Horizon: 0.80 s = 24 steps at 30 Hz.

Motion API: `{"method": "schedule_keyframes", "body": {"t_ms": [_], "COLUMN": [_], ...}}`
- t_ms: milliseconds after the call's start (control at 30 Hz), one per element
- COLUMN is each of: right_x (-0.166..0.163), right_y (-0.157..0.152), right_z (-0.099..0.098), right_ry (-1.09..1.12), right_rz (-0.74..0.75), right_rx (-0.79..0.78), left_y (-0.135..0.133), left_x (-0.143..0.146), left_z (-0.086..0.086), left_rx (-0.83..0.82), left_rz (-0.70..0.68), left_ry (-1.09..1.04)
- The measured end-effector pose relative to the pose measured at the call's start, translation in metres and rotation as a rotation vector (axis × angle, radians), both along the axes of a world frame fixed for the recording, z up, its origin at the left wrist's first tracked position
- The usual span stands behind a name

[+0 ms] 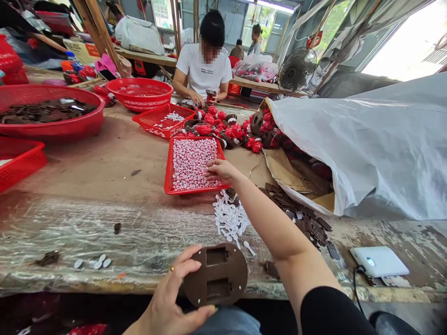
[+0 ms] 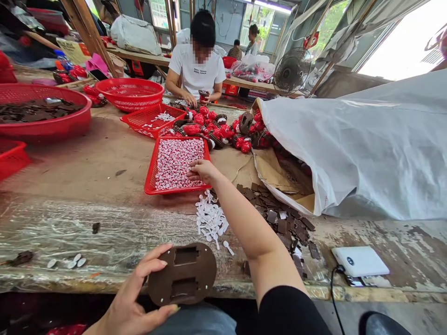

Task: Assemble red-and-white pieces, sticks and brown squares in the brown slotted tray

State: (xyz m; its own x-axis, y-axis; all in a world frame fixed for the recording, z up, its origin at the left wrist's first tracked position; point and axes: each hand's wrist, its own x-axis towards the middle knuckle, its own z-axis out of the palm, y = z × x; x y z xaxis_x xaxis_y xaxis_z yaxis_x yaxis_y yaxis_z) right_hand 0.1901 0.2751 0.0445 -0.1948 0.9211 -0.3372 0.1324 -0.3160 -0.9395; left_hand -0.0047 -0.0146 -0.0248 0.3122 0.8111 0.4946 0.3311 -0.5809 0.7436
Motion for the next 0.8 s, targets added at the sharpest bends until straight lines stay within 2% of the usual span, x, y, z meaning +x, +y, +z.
{"method": "schedule_keyframes", "body": {"t_ms": [133,267,367,500,600,800], "right_x": [0.017,0.017,0.013,0.012,0.014,0.014], "right_y": [-0.011,-0.016,-0.019,-0.024,-0.028,-0.029], "right_z": [0.011,0.011,0.010,0.014,0.015,0.013], "right_ry": [0.361,0.559,0.632,0.689,0.724,0.773], "right_rz": [-0.097,-0.141,-0.159,-0.199,-0.208,-0.229], "right_rx": [-0.093,-0.179,-0.232,-0.282,-0.306,-0.349], "left_y": [0.001,0.002,0.001,0.001,0.001,0.003], "left_x": [0.002,-0.002,-0.003,-0.001,0.000,-0.004], "left_z": [-0.002,0.007,0.006,-0.009,-0.015,-0.002], "left_rx": [-0.001,-0.038,-0.024,0.037,0.003,-0.003], "left_rz": [0.001,-0.022,-0.012,0.018,0.026,-0.009], "left_ry": [0.018,0.089,0.084,0.020,0.033,0.071]}}
